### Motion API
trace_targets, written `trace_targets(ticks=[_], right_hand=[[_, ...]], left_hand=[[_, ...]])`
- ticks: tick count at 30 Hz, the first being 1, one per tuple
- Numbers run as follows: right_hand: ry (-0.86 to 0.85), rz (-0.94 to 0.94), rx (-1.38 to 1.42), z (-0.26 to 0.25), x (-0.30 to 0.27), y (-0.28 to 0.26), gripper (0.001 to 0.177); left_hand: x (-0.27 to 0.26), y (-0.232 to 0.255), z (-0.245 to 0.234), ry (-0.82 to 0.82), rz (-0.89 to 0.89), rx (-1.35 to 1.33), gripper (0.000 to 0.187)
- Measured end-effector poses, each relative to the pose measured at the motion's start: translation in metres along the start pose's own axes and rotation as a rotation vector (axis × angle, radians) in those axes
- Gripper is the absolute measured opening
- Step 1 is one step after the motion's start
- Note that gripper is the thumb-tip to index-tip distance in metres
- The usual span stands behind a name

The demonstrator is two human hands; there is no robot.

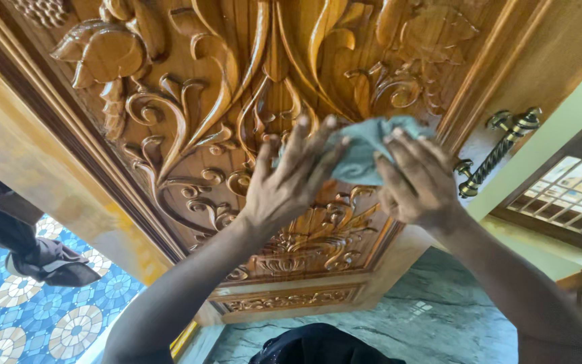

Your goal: The person wipes the surface of a large, ornately carved wooden door using a cloth. They systematically clean the intricate floral carvings and the flat panels of the door, moving from the upper sections down to the lower sections.

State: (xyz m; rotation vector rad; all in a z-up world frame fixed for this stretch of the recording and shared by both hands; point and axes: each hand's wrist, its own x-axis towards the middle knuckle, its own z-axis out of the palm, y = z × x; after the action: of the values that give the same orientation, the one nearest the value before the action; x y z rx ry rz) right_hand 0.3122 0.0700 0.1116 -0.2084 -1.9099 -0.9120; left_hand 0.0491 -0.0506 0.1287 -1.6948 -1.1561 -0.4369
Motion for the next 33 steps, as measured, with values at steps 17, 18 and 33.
trace_targets(ticks=[17, 18, 33], right_hand=[[-0.121, 0.267, -0.124, 0.082, 0.030, 0.103, 0.094], [-0.146, 0.284, -0.139, 0.081, 0.027, 0.098, 0.087], [-0.261, 0.365, -0.059, 0.097, -0.051, 0.066, 0.067]], left_hand=[[0.132, 0.002, 0.060, -0.082, -0.170, -0.170, 0.087], [0.132, 0.004, 0.063, -0.040, -0.150, -0.097, 0.083], [0.092, 0.044, 0.099, -0.113, -0.060, 0.046, 0.069]])
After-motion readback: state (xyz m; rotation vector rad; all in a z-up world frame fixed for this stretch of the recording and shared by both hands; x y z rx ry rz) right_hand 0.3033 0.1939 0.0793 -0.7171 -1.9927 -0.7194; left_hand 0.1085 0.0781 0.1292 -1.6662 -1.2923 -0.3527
